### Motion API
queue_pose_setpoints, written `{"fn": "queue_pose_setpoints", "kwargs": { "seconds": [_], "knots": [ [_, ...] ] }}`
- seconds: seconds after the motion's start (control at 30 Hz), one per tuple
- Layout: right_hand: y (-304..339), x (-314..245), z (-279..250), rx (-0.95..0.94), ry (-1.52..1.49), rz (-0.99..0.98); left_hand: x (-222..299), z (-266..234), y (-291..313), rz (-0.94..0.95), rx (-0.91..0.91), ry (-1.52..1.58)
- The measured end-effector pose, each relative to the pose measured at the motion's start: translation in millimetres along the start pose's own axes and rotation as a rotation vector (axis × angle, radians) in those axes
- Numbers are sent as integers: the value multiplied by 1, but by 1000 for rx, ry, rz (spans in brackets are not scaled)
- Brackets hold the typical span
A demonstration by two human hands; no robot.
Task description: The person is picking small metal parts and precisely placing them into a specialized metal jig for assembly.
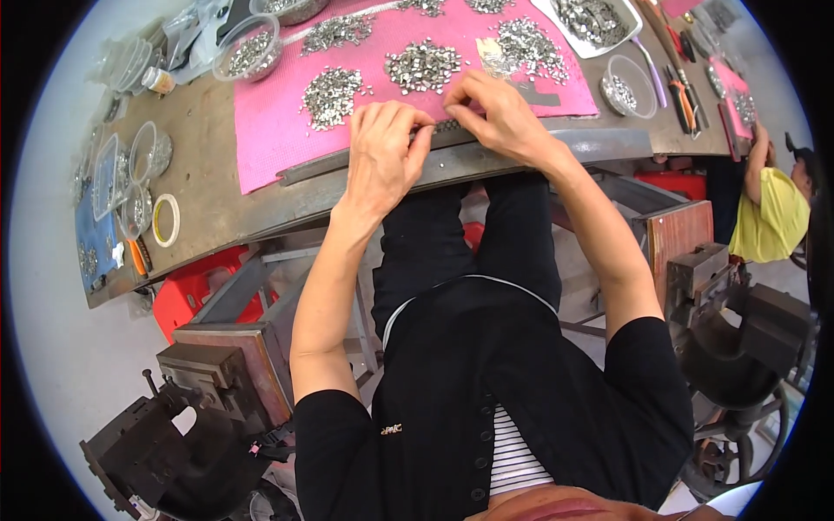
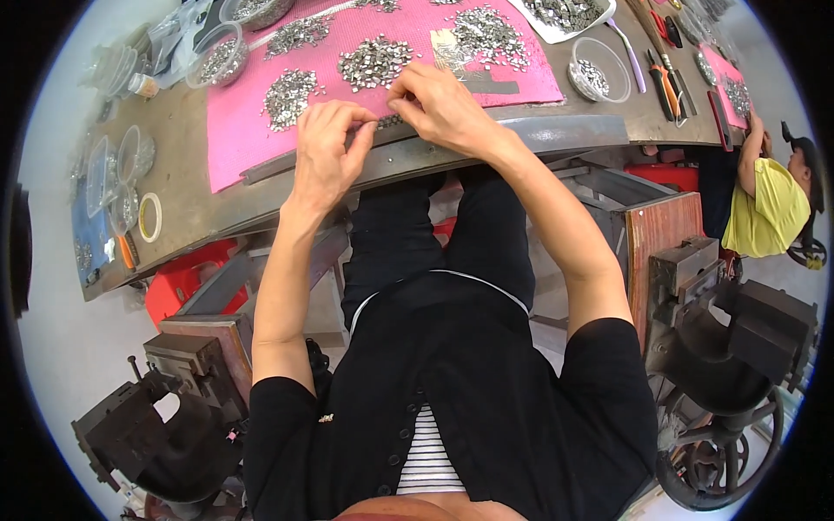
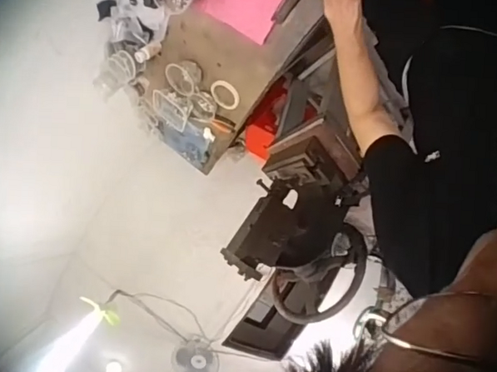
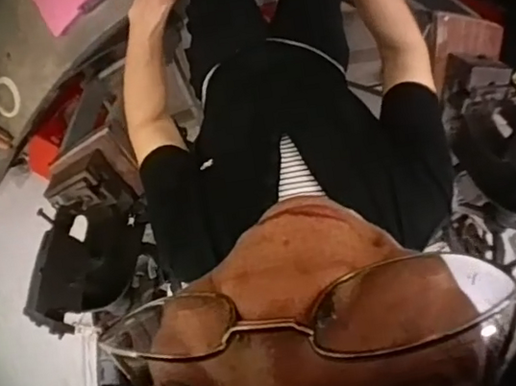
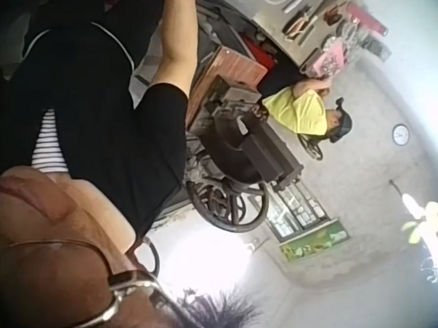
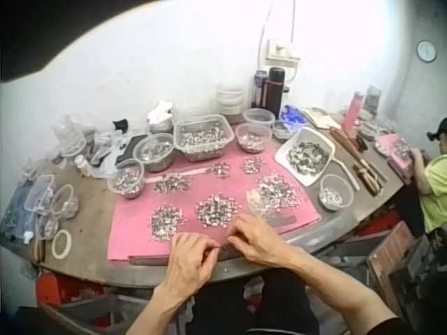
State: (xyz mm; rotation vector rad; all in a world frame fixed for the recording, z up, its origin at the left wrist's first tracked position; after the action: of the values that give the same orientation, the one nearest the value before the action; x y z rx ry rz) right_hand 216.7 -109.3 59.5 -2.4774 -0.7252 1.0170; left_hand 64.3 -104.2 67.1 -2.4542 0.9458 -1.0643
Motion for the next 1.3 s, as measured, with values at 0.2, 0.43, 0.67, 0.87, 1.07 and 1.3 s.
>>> {"fn": "queue_pose_setpoints", "kwargs": {
  "seconds": [0.2,0.43,0.67,0.87,1.07,1.3],
  "knots": [
    [24,-13,2,59,96,-79,6,19,-2,69,-40,0],
    [26,-21,2,55,169,-151,8,7,5,76,49,62],
    [29,-10,-11,167,94,-90,21,0,41,-1,23,-100],
    [13,-16,-7,172,144,-106,20,10,55,-95,8,-147],
    [-20,-16,11,144,145,-181,23,15,53,-82,16,-162],
    [-67,-4,62,-17,220,-179,-17,-37,17,-156,196,-271]
  ]
}}
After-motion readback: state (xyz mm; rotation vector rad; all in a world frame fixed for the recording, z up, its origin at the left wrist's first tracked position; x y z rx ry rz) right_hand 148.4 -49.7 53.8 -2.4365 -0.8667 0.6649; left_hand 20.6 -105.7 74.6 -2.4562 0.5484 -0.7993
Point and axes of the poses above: each hand's wrist, its own y-axis away from the middle knuckle, its own z-axis out of the palm, x = y × z, the point moved 8 cm from there along -y, towards the middle knuckle, and after that the axes turned 8 degrees about -z, right-handed, at the moved point
